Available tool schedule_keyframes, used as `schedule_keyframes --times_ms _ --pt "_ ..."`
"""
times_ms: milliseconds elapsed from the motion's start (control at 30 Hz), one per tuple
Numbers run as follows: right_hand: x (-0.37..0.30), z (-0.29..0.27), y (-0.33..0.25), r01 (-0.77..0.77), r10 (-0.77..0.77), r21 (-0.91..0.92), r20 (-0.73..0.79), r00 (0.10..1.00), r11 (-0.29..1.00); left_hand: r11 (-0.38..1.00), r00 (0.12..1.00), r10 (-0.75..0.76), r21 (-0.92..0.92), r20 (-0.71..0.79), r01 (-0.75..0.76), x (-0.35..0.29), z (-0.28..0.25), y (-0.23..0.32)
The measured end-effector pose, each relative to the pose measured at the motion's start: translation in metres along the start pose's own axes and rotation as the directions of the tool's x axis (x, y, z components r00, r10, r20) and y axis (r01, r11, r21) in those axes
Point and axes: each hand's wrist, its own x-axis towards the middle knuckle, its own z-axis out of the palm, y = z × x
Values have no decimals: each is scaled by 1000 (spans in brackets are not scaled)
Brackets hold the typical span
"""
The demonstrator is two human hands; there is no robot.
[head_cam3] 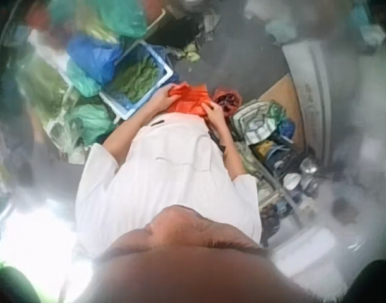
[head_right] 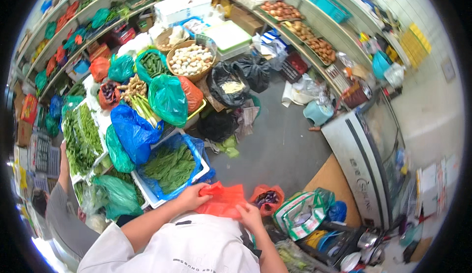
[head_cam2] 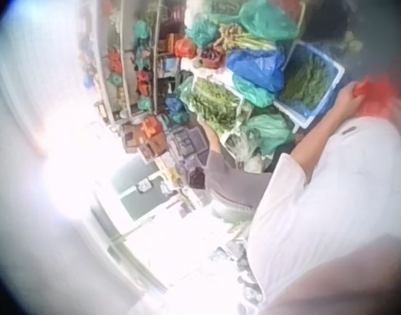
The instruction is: The person picks up leafy green vegetables from a crate and places them into a blue plastic bag. They continue adding more vegetables to the bag, then tie it closed. The person then picks up a red plastic bag and places it on the counter.
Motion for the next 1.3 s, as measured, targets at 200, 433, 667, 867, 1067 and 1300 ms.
schedule_keyframes --times_ms 200,433,667,867,1067,1300 --pt "126 2 -89 138 -68 -309 229 971 941 980 953 -184 -115 -239 160 56 -66 2" --pt "336 79 -173 186 131 -586 455 881 789 765 460 -631 -403 -625 503 12 -99 -59" --pt "481 309 -282 764 -352 -359 727 589 536 625 -27 -604 -494 -797 604 -27 -3 -8" --pt "558 427 -289 775 -299 -546 718 629 319 369 -72 -819 -619 -570 694 15 65 93" --pt "545 400 -234 859 -472 -326 730 494 395 372 -159 -819 -721 -552 584 49 66 132" --pt "321 341 -306 888 -181 47 983 42 457 627 62 -735 -640 -676 444 50 13 112"
